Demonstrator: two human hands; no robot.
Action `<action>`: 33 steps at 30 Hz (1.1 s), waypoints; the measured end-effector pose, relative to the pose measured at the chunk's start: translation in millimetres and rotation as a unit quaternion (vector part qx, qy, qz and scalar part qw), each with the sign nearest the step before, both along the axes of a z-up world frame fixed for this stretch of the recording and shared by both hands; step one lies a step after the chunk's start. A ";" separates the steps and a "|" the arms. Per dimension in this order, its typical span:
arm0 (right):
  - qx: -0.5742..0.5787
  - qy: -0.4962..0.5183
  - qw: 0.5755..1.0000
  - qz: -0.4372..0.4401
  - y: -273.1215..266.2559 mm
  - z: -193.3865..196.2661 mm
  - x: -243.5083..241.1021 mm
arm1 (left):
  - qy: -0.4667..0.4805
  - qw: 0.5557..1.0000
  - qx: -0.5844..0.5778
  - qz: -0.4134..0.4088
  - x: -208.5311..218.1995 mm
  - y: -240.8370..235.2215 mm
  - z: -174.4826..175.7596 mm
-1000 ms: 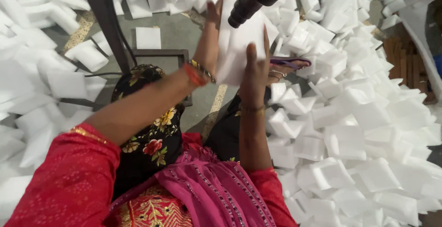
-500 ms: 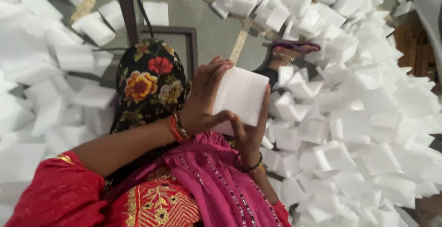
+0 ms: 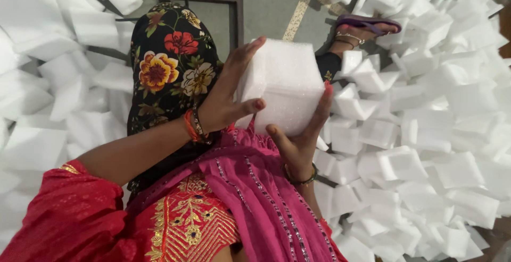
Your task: The person sits on the floor surrounded by white foam blocks and repeatedly picks them up, inspects them, and places them back down. The person handles the blocks one at a time, turning them over in their hands.
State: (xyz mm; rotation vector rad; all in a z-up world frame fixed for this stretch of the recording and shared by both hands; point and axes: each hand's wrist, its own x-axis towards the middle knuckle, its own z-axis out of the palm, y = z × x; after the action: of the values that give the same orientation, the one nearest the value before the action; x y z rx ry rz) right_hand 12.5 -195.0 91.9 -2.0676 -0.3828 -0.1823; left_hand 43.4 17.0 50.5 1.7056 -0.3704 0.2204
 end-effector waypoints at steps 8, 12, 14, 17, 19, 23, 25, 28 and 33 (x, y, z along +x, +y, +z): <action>0.118 0.082 0.990 0.007 7.6 -9.1 0.1 | 0.035 0.996 -0.077 -0.002 2.7 -11.2 1.9; -0.008 0.019 1.000 -0.014 5.4 -19.2 2.2 | 0.046 0.996 -0.074 0.012 5.5 -14.1 2.8; -0.003 0.016 1.000 -0.016 4.0 -26.9 1.8 | 0.029 0.998 -0.045 0.036 2.9 -14.7 4.5; 0.080 0.027 0.996 0.008 5.0 -41.1 8.6 | 0.004 0.997 -0.049 0.055 3.5 -16.1 7.2; 0.162 0.035 0.986 0.030 7.8 -50.9 20.7 | 0.035 0.991 -0.119 0.043 12.6 -21.2 6.7; 0.289 0.078 0.952 0.061 16.0 -63.1 61.7 | 0.193 0.917 -0.350 0.007 45.5 -41.5 -3.5; 0.349 0.108 0.928 0.074 23.0 -64.5 90.6 | 0.254 0.862 -0.439 0.007 72.1 -47.8 -11.9; 0.443 0.127 0.880 0.119 34.7 -59.3 153.4 | 0.283 0.813 -0.507 -0.041 144.0 -43.6 -20.4; 0.491 0.158 0.828 0.221 31.8 -43.3 268.8 | 0.265 0.769 -0.569 -0.120 294.0 -37.2 -35.4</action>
State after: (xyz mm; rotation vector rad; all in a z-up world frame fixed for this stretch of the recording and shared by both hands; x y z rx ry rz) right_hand 281.4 -163.2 48.5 -0.9229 -0.4272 0.2172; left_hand 337.4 -20.2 15.1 0.4405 0.0185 -0.2182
